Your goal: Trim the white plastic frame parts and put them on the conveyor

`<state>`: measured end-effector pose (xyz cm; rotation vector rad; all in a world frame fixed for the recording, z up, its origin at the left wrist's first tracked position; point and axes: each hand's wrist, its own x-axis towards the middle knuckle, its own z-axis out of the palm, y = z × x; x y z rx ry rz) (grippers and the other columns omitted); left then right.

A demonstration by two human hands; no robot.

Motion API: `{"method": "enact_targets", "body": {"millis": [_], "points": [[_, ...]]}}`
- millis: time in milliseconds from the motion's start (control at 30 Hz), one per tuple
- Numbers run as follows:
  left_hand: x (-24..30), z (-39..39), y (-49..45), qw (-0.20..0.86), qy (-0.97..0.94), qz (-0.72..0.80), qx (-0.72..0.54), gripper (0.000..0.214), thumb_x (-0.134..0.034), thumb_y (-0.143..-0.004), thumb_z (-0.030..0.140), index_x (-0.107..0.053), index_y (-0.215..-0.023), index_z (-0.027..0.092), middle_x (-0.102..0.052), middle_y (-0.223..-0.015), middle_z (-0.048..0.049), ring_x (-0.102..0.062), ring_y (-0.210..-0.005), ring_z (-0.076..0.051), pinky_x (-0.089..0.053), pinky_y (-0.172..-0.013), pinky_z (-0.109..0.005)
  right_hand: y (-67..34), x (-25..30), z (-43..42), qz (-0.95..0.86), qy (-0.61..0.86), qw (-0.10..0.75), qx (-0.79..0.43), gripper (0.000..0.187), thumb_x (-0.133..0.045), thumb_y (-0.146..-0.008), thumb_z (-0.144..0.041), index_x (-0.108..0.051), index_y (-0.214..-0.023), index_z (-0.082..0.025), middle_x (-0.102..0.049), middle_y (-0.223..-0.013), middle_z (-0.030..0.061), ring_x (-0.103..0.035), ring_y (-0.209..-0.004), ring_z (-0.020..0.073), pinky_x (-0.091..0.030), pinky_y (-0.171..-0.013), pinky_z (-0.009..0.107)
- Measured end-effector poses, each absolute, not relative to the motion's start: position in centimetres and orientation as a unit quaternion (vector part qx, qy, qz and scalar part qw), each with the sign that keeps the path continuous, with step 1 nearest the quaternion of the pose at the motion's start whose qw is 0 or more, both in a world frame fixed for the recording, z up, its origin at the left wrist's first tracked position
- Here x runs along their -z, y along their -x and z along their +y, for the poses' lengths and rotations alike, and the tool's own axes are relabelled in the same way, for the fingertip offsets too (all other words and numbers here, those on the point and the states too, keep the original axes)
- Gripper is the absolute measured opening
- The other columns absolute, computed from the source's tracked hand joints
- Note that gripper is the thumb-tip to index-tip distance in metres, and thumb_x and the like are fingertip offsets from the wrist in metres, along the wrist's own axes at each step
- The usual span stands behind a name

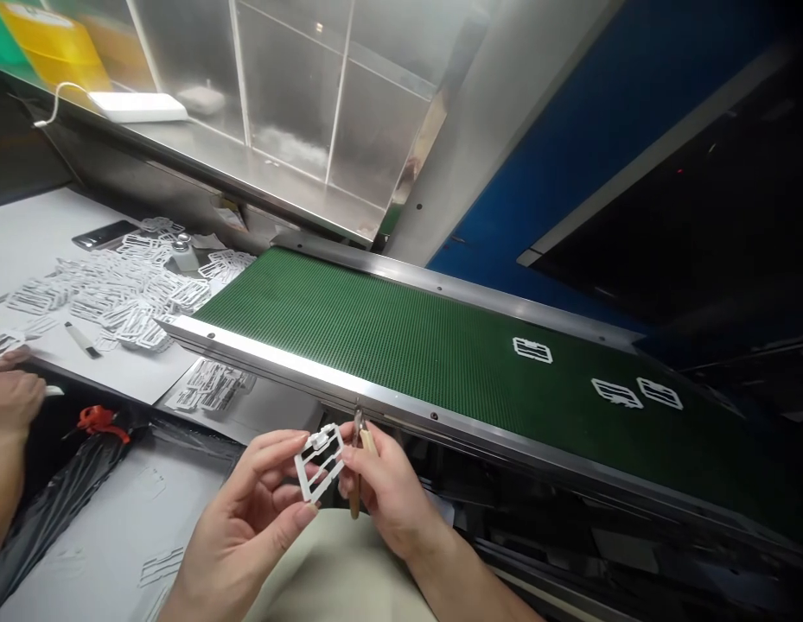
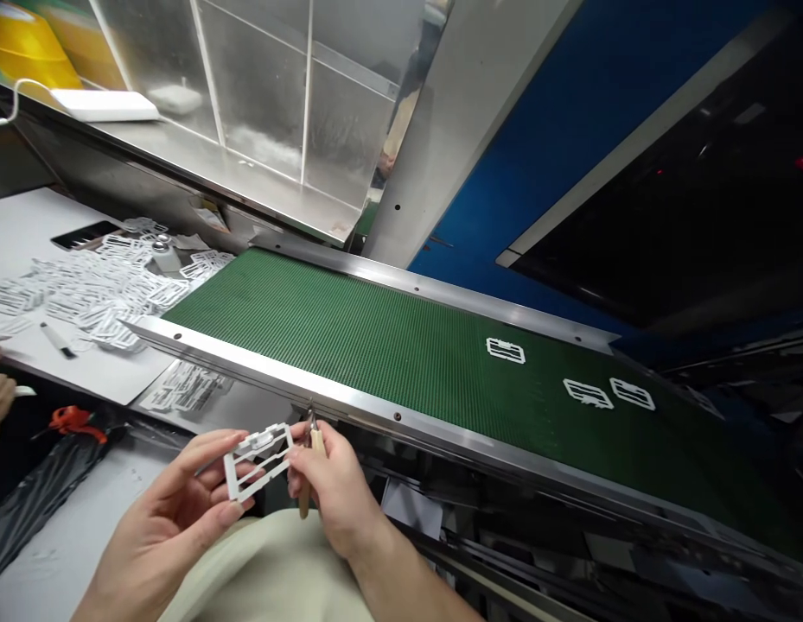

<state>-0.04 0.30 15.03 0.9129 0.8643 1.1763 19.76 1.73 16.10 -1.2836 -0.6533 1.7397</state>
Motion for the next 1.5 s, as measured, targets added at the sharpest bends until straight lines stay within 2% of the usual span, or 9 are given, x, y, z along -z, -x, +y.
{"method": "enact_targets", "body": {"millis": [167,300,500,600,767,867,1067,1233,1500], "points": [[-15.5,0.6,-0.2,0.644,-0.404,0.384,-0.524,0.041,-0.088,-0.092,0.028,-0.079,-0.130,0.040,-0.059,-0.125,-0.0037,-0.076,-0.095,-0.015,-0.070,-0.086,-0.023,-18.9,-16.0,1.4,-0.240,0.499,0.385,-0.738,0.037,-0.083,-0.082,-0.037,-0.067,-0.108,-0.015,-0.062,-0.079,-0.0019,-0.053,-0.065,0.0103,-0.046,-0.066,0.026],[-15.5,0.5,0.0,0.646,-0.396,0.389,-0.523,0.039,-0.088,-0.091,0.030,-0.079,-0.128,0.040,-0.061,-0.125,-0.0038,-0.077,-0.095,-0.017,-0.072,-0.084,-0.025,-19.0,-15.9,1.3,-0.240,0.498,0.384,-0.739,0.037,-0.085,-0.082,-0.038,-0.069,-0.107,-0.015,-0.064,-0.082,-0.0008,-0.054,-0.066,0.0104,-0.047,-0.066,0.026],[-13.7,0.0,0.9,0.684,-0.330,0.435,-0.484,0.053,-0.088,-0.093,0.037,-0.071,-0.144,0.034,-0.080,-0.126,-0.0088,-0.080,-0.108,-0.023,-0.070,-0.096,-0.026,-19.6,-15.6,1.1,-0.242,0.497,0.489,-0.675,0.040,-0.090,-0.088,-0.047,-0.070,-0.109,-0.018,-0.058,-0.079,-0.0037,-0.052,-0.070,0.0107,-0.046,-0.068,0.024],[-12.8,0.0,1.0,0.695,-0.271,0.462,-0.479,0.063,-0.092,-0.090,0.039,-0.069,-0.148,0.032,-0.080,-0.137,-0.0096,-0.079,-0.118,-0.025,-0.069,-0.097,-0.026,-20.0,-16.1,1.0,-0.280,0.492,0.514,-0.644,0.037,-0.088,-0.092,-0.049,-0.071,-0.109,-0.020,-0.061,-0.085,-0.0021,-0.053,-0.075,0.0113,-0.047,-0.073,0.025],[-13.8,0.5,0.3,0.706,-0.217,0.467,-0.486,0.070,-0.100,-0.078,0.036,-0.074,-0.143,0.028,-0.083,-0.134,-0.0100,-0.079,-0.112,-0.025,-0.069,-0.088,-0.022,-20.0,-17.2,0.9,-0.306,0.472,0.516,-0.646,0.036,-0.088,-0.094,-0.050,-0.073,-0.108,-0.020,-0.062,-0.086,-0.0008,-0.054,-0.078,0.0128,-0.046,-0.075,0.027],[-14.5,0.6,0.3,0.703,-0.196,0.482,-0.484,0.071,-0.101,-0.077,0.038,-0.075,-0.142,0.027,-0.082,-0.136,-0.0102,-0.077,-0.114,-0.023,-0.068,-0.089,-0.020,-19.8,-17.2,1.0,-0.286,0.463,0.520,-0.658,0.037,-0.089,-0.093,-0.050,-0.072,-0.105,-0.020,-0.062,-0.082,-0.0013,-0.053,-0.075,0.0129,-0.046,-0.074,0.027],[-13.5,0.6,0.9,0.727,-0.165,0.474,-0.469,0.061,-0.101,-0.078,0.044,-0.081,-0.132,0.026,-0.085,-0.123,-0.0088,-0.079,-0.097,-0.019,-0.070,-0.084,-0.020,-20.0,-16.4,1.1,-0.289,0.485,0.509,-0.650,0.037,-0.086,-0.095,-0.052,-0.071,-0.105,-0.020,-0.061,-0.079,-0.0023,-0.053,-0.074,0.0127,-0.045,-0.074,0.027],[-14.7,0.9,0.4,0.713,-0.120,0.487,-0.490,0.054,-0.105,-0.073,0.041,-0.084,-0.119,0.023,-0.081,-0.107,-0.0045,-0.077,-0.092,-0.017,-0.069,-0.074,-0.016,-19.9,-16.3,1.2,-0.324,0.502,0.489,-0.636,0.035,-0.081,-0.099,-0.052,-0.071,-0.107,-0.020,-0.062,-0.082,-0.0016,-0.054,-0.078,0.0133,-0.046,-0.077,0.028],[-15.0,1.1,0.6,0.749,-0.042,0.454,-0.481,0.053,-0.110,-0.064,0.031,-0.080,-0.107,0.023,-0.078,-0.093,0.0008,-0.072,-0.074,-0.010,-0.066,-0.066,-0.015,-19.7,-16.7,1.9,-0.296,0.490,0.474,-0.669,0.041,-0.085,-0.094,-0.055,-0.070,-0.105,-0.018,-0.061,-0.080,-0.0020,-0.054,-0.074,0.0129,-0.044,-0.073,0.027]]}}
